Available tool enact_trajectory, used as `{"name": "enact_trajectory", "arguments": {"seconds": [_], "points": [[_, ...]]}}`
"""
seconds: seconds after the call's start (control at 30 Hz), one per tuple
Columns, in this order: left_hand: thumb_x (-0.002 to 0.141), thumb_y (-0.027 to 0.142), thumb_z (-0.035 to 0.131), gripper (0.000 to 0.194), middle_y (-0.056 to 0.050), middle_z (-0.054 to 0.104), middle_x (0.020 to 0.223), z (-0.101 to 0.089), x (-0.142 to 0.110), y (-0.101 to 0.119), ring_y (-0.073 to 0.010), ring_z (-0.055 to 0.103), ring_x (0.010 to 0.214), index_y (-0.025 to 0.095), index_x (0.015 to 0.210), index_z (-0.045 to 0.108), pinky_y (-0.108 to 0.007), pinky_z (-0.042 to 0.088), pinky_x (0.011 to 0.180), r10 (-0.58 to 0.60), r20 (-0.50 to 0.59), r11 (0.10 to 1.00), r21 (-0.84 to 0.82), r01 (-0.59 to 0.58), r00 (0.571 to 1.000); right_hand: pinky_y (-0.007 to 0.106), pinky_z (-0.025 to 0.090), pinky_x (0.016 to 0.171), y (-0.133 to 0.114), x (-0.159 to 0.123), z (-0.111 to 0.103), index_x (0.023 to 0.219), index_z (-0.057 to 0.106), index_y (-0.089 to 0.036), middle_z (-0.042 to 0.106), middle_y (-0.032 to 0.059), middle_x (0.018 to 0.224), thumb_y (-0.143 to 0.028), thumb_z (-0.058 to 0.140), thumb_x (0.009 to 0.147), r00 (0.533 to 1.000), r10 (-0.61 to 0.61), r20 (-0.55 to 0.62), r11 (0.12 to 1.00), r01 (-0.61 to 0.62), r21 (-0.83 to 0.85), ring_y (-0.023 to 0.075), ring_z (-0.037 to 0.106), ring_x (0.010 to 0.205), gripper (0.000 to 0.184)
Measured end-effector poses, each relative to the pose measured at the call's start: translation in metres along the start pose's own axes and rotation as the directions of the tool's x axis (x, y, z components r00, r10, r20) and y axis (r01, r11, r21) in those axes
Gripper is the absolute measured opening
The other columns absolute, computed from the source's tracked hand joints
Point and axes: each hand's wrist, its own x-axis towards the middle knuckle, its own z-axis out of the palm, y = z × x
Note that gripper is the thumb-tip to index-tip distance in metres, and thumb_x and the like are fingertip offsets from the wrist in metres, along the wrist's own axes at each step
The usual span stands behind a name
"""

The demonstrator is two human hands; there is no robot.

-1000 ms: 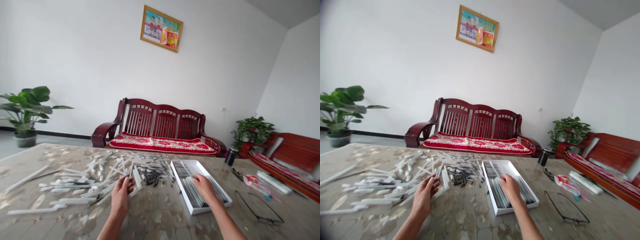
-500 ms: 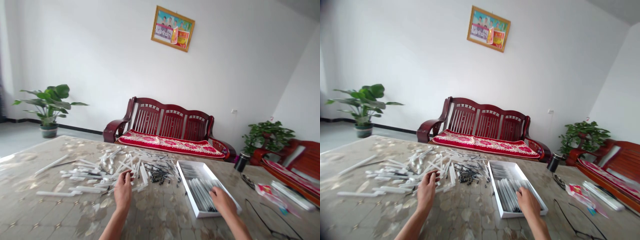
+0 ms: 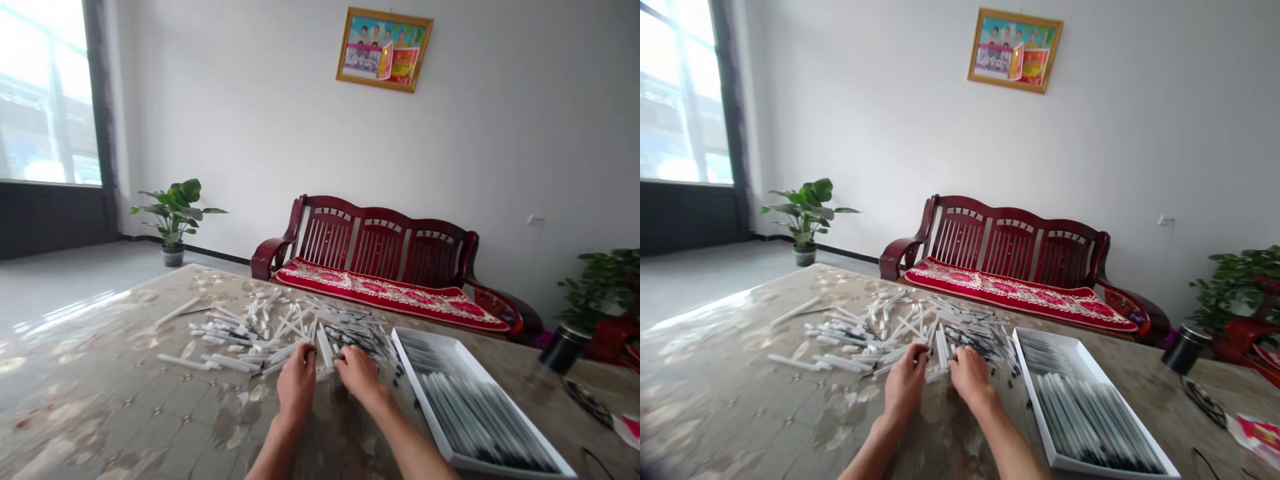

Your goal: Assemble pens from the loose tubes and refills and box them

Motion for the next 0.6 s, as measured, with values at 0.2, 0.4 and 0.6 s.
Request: {"name": "enact_trajectory", "arguments": {"seconds": [0.2,0.4,0.6], "points": [[0.088,0.034,0.054,0.024,-0.004,0.07,0.065,0.002,-0.003,0.006,-0.0194,0.065,0.067,0.024,0.071,0.066,-0.024,0.033,0.062,-0.004,0.114,0.998,0.067,-0.004,0.993,0.035,0.049,0.079,-0.019,0.019,0.005,0.096,0.076,-0.015,0.075,0.0194,0.103,-0.026,0.065,0.08,0.995,0.051,0.085,0.996,-0.044,-0.083,0.0309,0.071,0.098,0.022],[0.088,0.033,0.055,0.028,-0.005,0.069,0.063,0.008,-0.002,0.006,-0.02,0.066,0.066,0.023,0.064,0.063,-0.024,0.035,0.062,0.01,0.182,0.996,0.087,-0.026,0.983,0.033,0.051,0.071,-0.012,0.023,0.008,0.091,0.077,-0.018,0.077,0.0176,0.099,-0.033,0.063,0.08,0.984,0.108,0.14,0.992,-0.097,-0.08,0.0311,0.073,0.094,0.024],[0.091,0.038,0.05,0.03,-0.007,0.071,0.068,0.015,-0.002,0.002,-0.0219,0.068,0.073,0.023,0.069,0.065,-0.025,0.037,0.065,0.031,0.205,0.996,0.075,-0.047,0.978,0.031,0.048,0.073,-0.008,0.007,0.005,0.093,0.074,-0.017,0.076,0.0173,0.1,-0.034,0.058,0.086,0.993,0.077,0.087,0.996,-0.074,-0.045,0.0303,0.071,0.098,0.024]]}}
